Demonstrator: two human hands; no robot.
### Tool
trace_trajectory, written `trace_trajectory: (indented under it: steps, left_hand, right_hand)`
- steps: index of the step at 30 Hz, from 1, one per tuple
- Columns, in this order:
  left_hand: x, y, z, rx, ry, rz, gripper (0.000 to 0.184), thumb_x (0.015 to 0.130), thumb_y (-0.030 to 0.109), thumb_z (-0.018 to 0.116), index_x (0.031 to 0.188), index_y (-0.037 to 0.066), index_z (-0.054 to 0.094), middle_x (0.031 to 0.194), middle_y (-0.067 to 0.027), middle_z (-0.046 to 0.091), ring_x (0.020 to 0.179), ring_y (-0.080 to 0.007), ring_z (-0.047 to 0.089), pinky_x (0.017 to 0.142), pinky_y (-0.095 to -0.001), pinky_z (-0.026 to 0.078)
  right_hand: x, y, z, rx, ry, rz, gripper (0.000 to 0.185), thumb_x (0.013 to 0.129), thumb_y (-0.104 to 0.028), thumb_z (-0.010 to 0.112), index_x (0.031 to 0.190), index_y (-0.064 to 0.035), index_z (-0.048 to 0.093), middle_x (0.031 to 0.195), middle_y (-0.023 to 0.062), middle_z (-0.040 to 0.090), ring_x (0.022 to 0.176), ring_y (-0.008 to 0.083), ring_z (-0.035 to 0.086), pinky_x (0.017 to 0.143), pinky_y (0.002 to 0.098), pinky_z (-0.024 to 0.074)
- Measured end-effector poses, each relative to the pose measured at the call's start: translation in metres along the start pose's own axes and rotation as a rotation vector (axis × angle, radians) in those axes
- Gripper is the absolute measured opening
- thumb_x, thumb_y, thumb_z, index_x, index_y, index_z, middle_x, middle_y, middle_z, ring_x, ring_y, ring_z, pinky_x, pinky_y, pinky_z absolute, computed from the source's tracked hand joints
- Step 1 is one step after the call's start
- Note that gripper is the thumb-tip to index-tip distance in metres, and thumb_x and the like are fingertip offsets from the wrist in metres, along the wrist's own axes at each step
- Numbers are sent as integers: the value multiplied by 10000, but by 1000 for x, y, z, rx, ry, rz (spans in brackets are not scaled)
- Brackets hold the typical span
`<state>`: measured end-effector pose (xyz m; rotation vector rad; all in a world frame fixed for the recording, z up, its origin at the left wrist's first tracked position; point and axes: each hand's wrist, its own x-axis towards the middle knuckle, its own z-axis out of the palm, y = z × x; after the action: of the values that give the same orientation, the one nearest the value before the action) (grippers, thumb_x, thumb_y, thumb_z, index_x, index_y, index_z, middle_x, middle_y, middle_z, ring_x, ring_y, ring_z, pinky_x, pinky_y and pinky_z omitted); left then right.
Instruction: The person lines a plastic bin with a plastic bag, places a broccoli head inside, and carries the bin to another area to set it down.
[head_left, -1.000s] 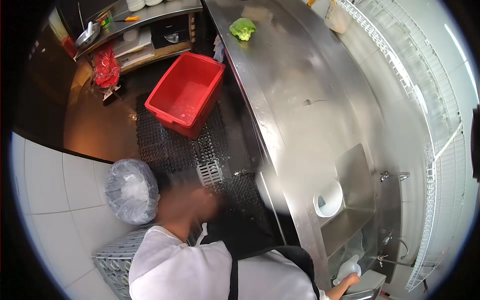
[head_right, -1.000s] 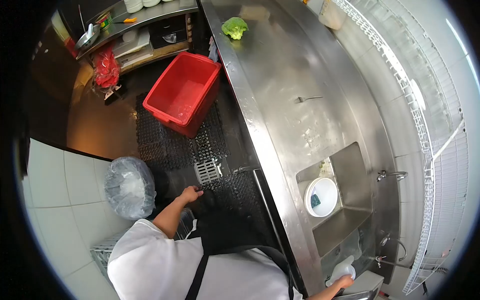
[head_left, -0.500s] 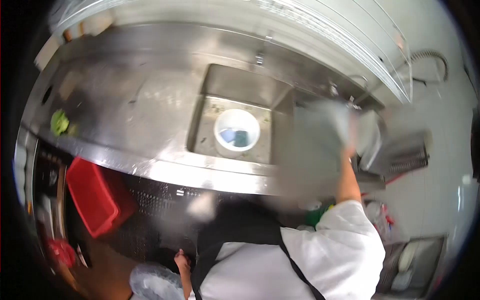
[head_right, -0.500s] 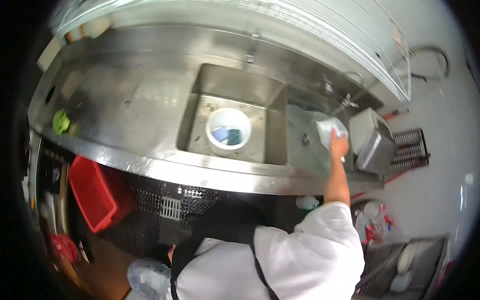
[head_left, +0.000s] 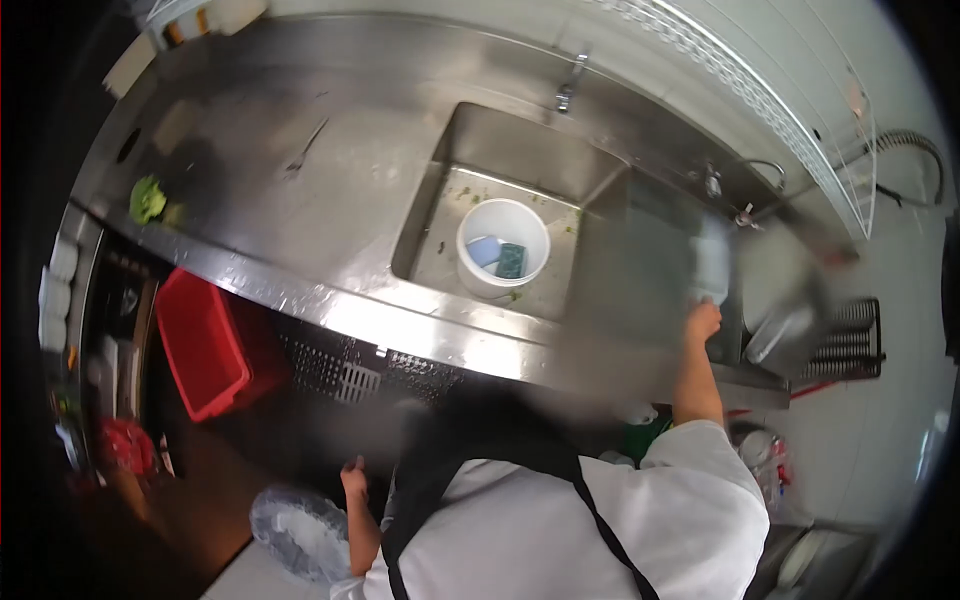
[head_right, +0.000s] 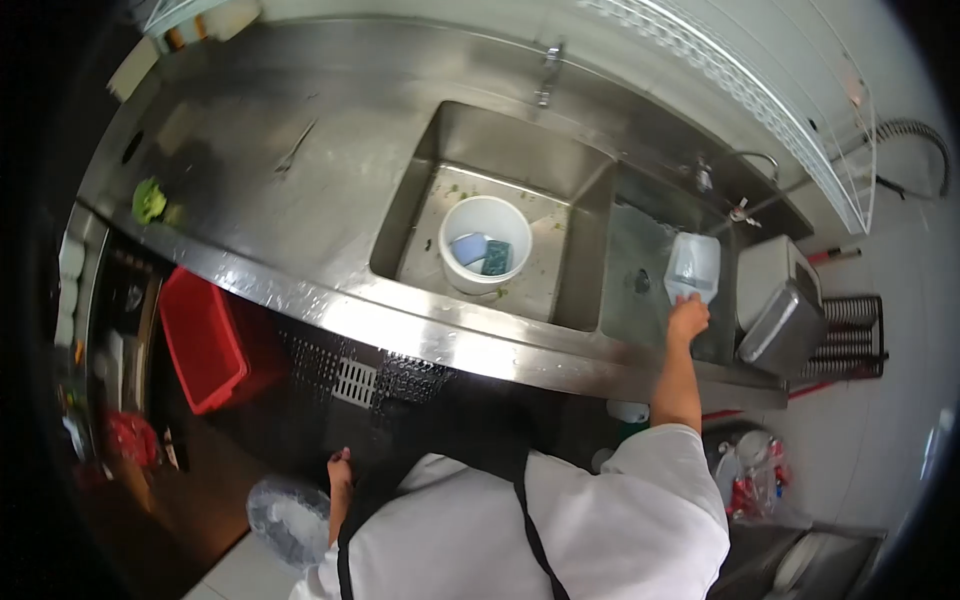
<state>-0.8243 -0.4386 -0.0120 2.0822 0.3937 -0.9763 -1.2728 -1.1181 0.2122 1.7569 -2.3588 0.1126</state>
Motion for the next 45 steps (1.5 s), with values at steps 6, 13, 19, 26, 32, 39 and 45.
trace_trajectory:
  steps: [6, 13, 19, 26, 32, 39, 45]
  left_hand:
    - [7, 0, -21, 5, 23, -96, 368, 836, 275, 647, 1078, 2, 596, 936, -106, 627, 805, -221, 596, 719, -342, 469]
    - [49, -19, -79, 152, 188, -66, 410, 790, 369, 691, 979, 9, 648, 941, -150, 661, 889, -245, 625, 785, -352, 471]
    - [105, -28, -134, -22, 331, -76, 392, 787, 367, 691, 990, 34, 660, 955, -134, 667, 925, -239, 625, 820, -350, 463]
    - [144, -25, -184, -266, 480, -70, 406, 805, 331, 679, 1048, 8, 638, 974, -117, 668, 933, -209, 623, 836, -325, 463]
    - [166, -34, -249, -307, 346, -97, 441, 819, 342, 667, 1057, -28, 623, 962, -132, 668, 910, -207, 627, 825, -312, 467]
    - [188, -39, -377, -263, 316, -302, 451, 819, 347, 675, 1054, -34, 621, 998, -150, 666, 940, -226, 623, 824, -326, 467]
    - [245, 22, -531, 27, 418, 16, 508, 822, 321, 671, 1160, -40, 554, 1110, -163, 628, 992, -243, 608, 841, -344, 468]
  right_hand:
    - [-61, -89, -58, 275, 343, 95, 856, 771, -467, 671, 1402, -61, 259, 1294, 294, 397, 1190, 435, 402, 969, 516, 336]
    - [-182, -250, -135, 778, 463, -538, 749, 876, -436, 556, 1406, -6, 247, 1338, 282, 354, 1236, 406, 340, 1029, 483, 263]
    - [-325, -370, -173, 921, 388, -992, 694, 913, -408, 500, 1396, 23, 250, 1358, 273, 332, 1260, 409, 315, 1049, 471, 239]
    - [-496, -480, -200, 1048, 258, -1586, 684, 849, -360, 601, 1343, 32, 335, 1348, 210, 389, 1281, 412, 305, 1065, 486, 219]
    - [-623, -624, -223, 1297, -49, -1711, 609, 820, -338, 640, 1272, 10, 425, 1270, 198, 468, 1238, 420, 353, 1041, 492, 252]
    - [-774, -775, -223, 1116, -337, -1717, 473, 828, -289, 641, 1178, -5, 501, 1208, 180, 491, 1187, 376, 399, 1019, 457, 297]
    - [-842, -816, -167, 794, -731, -1666, 433, 820, -301, 649, 1130, -20, 536, 1138, 199, 532, 1103, 379, 467, 961, 438, 365]
